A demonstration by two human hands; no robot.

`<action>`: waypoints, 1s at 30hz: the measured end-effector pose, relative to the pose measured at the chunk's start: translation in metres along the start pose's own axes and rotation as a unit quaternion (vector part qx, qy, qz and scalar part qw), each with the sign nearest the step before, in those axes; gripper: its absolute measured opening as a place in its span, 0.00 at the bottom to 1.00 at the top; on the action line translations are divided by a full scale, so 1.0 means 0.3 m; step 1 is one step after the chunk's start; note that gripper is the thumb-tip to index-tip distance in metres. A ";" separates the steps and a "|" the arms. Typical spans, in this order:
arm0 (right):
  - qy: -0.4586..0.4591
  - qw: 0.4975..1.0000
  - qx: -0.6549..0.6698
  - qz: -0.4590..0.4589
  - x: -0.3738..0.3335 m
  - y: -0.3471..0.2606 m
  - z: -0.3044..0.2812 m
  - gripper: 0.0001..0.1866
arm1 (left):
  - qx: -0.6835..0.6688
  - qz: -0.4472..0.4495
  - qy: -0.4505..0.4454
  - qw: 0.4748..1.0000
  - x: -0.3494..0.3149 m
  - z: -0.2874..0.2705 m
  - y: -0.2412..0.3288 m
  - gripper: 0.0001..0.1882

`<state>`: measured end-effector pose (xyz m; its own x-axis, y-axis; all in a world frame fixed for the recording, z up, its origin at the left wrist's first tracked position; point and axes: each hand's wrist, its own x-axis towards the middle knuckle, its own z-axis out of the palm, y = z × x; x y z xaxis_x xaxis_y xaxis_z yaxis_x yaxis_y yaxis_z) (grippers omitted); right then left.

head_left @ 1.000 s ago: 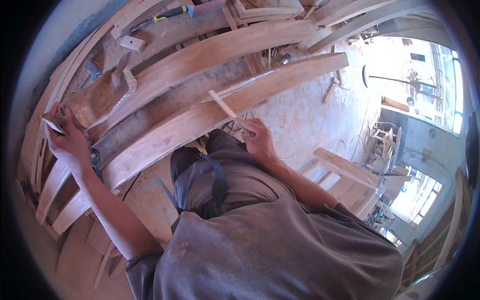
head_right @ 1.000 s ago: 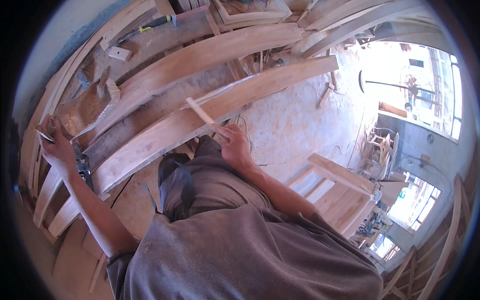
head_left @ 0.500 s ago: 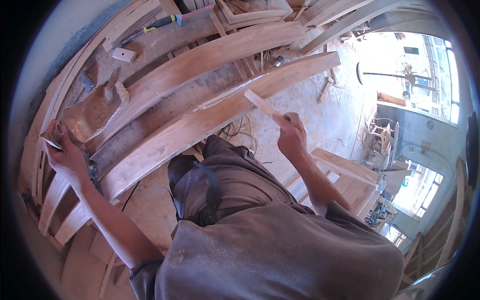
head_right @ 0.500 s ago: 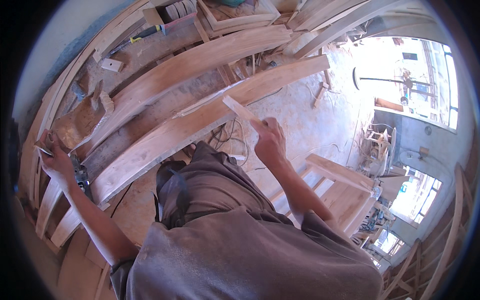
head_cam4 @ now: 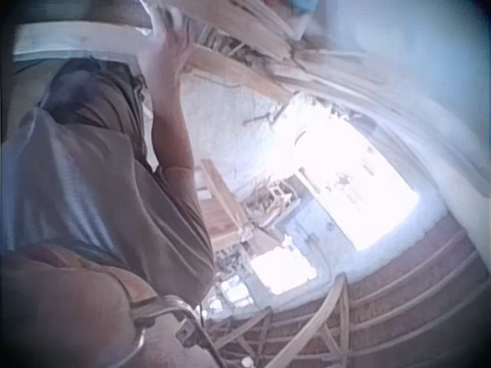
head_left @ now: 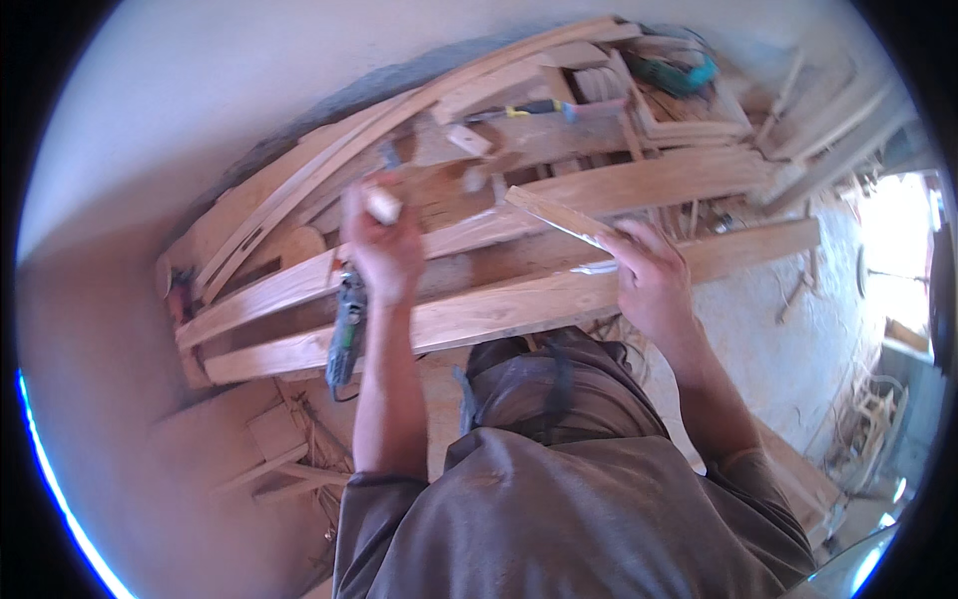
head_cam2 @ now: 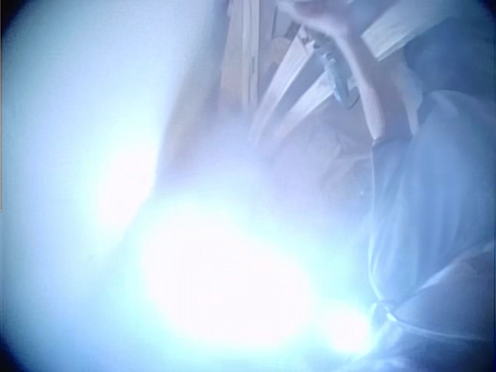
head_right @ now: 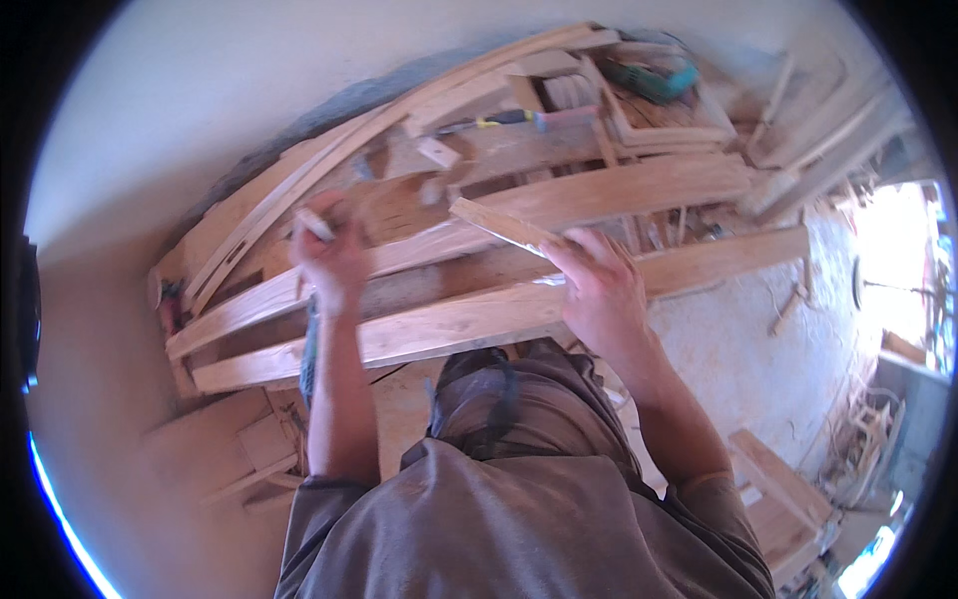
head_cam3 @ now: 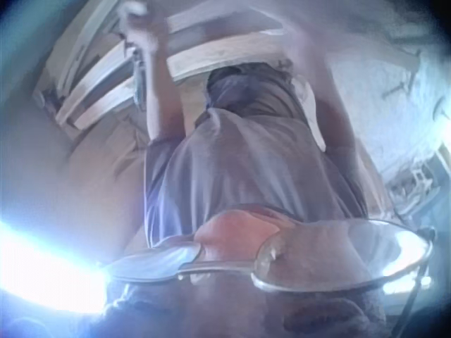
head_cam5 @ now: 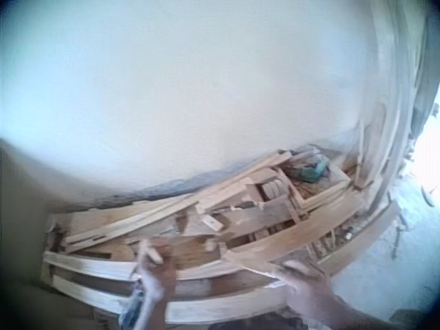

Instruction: The person applies glue to small wooden blocks with a stick, attaches them to curved wooden beams, and secures them using a pneumatic nail gun.

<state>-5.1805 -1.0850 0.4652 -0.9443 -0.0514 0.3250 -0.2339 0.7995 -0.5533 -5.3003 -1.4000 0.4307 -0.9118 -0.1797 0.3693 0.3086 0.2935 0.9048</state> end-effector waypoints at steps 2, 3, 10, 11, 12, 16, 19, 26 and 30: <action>-0.058 0.996 -0.057 -0.033 0.123 -0.066 0.068 0.19 | 0.125 0.120 -0.017 0.985 0.024 0.072 0.096 0.19; -0.075 0.995 -0.067 -0.028 0.175 -0.090 0.107 0.17 | 0.116 0.120 -0.018 0.986 0.041 0.100 0.122 0.17; -0.033 0.986 -0.112 -0.116 0.346 -0.191 0.278 0.23 | 0.070 0.098 -0.045 0.992 0.202 0.109 0.027 0.14; -0.026 0.991 -0.089 -0.094 0.324 -0.189 0.280 0.25 | 0.060 0.084 -0.035 0.994 0.231 0.076 -0.018 0.13; -0.016 0.995 -0.067 -0.070 0.299 -0.177 0.274 0.27 | 0.062 0.061 -0.013 0.996 0.267 0.034 -0.065 0.14; -0.081 0.983 0.053 0.159 0.125 -0.053 0.311 0.25 | 0.094 -0.026 0.093 0.991 0.458 -0.167 -0.270 0.11; -0.101 0.978 -0.028 0.181 -0.016 -0.021 0.297 0.21 | 0.017 -0.097 0.206 0.974 0.661 -0.374 -0.425 0.11; -0.184 0.938 -0.076 0.283 -0.180 -0.100 0.291 0.21 | 0.083 -0.092 0.357 0.926 1.011 -0.627 -0.834 0.09; -0.231 0.942 -0.064 0.236 -0.140 -0.161 0.321 0.21 | 0.212 -0.072 0.319 0.921 1.101 -0.715 -1.035 0.09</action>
<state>-5.1519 -1.1792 0.4043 -0.9432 0.0967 -0.3179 0.2386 0.8630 -0.4453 -5.6392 -1.7518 0.3172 -0.5487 -0.7207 0.4237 -0.0600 0.5394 0.8399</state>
